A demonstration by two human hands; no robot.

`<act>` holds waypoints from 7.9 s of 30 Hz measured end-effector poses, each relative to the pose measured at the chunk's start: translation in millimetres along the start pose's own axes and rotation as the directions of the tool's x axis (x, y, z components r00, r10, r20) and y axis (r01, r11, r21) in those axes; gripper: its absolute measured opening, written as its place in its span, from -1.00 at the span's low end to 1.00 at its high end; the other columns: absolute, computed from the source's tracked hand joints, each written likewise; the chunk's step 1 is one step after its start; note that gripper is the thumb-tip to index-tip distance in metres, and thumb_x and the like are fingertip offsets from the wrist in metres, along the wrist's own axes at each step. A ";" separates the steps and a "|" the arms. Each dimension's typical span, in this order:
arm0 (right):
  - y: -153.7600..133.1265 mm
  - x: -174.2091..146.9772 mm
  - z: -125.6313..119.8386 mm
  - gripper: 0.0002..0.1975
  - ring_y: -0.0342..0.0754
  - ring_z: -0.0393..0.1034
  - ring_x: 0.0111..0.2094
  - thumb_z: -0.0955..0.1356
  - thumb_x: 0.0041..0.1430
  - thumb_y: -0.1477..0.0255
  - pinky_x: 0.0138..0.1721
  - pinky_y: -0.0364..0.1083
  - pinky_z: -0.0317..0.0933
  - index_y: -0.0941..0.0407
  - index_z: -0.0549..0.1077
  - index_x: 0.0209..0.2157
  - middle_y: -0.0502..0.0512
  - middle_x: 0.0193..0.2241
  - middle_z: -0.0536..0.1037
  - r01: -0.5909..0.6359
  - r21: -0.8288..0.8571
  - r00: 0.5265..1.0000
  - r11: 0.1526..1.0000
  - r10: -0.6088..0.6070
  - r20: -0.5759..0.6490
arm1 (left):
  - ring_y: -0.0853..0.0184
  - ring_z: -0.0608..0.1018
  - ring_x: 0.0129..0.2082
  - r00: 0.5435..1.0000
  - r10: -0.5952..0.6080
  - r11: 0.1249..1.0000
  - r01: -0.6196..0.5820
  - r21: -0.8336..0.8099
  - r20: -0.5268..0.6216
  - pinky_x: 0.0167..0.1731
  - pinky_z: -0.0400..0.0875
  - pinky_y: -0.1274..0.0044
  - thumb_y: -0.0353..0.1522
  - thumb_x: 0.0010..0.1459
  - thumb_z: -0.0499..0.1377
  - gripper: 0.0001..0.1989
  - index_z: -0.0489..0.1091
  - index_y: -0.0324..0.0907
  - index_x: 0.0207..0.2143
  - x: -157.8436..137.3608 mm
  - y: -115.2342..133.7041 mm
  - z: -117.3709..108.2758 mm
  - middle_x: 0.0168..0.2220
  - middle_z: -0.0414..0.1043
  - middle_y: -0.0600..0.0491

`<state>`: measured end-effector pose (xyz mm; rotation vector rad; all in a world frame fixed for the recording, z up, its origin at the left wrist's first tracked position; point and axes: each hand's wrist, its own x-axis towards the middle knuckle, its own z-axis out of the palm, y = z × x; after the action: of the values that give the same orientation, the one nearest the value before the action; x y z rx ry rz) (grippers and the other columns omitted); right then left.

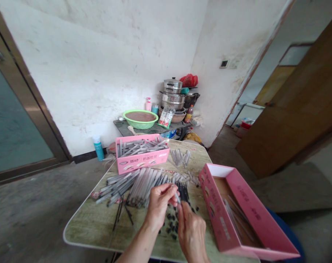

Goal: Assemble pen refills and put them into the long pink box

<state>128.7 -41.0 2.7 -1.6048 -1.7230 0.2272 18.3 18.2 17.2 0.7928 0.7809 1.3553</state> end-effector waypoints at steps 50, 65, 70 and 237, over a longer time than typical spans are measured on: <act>22.7 59.9 65.6 -0.79 0.10 0.54 -0.33 0.22 0.21 0.44 -0.37 -0.08 0.28 0.24 0.43 -0.29 0.35 -0.39 0.59 -0.195 -0.530 0.925 0.825 0.334 0.181 | 0.45 0.47 -0.57 0.872 0.469 0.687 -0.459 0.563 0.139 -0.55 0.43 0.64 -0.30 0.25 -0.01 -0.64 0.40 -0.14 0.03 5.1 -53.3 -54.6 -0.32 0.50 -0.05; 18.3 48.5 18.6 -0.73 -0.08 0.38 -0.64 0.19 0.13 0.30 -0.59 -0.19 0.17 0.14 0.35 -0.53 0.05 -0.69 0.48 -0.301 -0.019 0.913 0.953 0.294 0.283 | 0.45 0.44 -0.61 0.944 0.329 0.828 -0.287 0.481 -0.004 -0.58 0.39 0.61 -0.20 0.21 0.07 -0.61 0.39 -0.22 0.00 6.7 -37.4 -47.7 -0.34 0.50 -0.05; 15.7 14.4 -7.3 -0.75 -0.15 0.26 -0.79 0.30 0.07 0.24 -0.74 -0.22 0.13 0.12 0.26 -0.48 0.00 -0.73 0.46 -0.560 0.665 0.793 0.494 0.088 0.602 | 0.52 0.34 -0.61 0.982 0.007 1.000 -0.012 0.026 0.190 -0.71 0.17 0.69 -0.17 0.19 0.10 -0.58 0.41 -0.30 -0.05 6.3 -12.9 -33.3 -0.28 0.48 -0.13; 4.9 9.1 6.4 -0.62 -0.28 -0.01 -0.87 0.28 0.19 0.15 -0.83 -0.29 -0.14 0.22 0.43 -0.30 -0.10 -0.80 0.33 -0.608 0.783 0.794 0.135 0.061 0.605 | 0.56 0.26 -0.66 0.944 -0.127 0.992 0.118 0.047 0.306 -0.69 0.14 0.67 -0.12 0.08 0.20 -0.59 0.49 -0.28 -0.19 4.0 3.1 -23.4 -0.39 0.48 -0.06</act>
<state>129.3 -29.5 -1.1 -0.8655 -0.8968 1.7165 -3.0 23.2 7.5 0.9369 0.5925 1.0778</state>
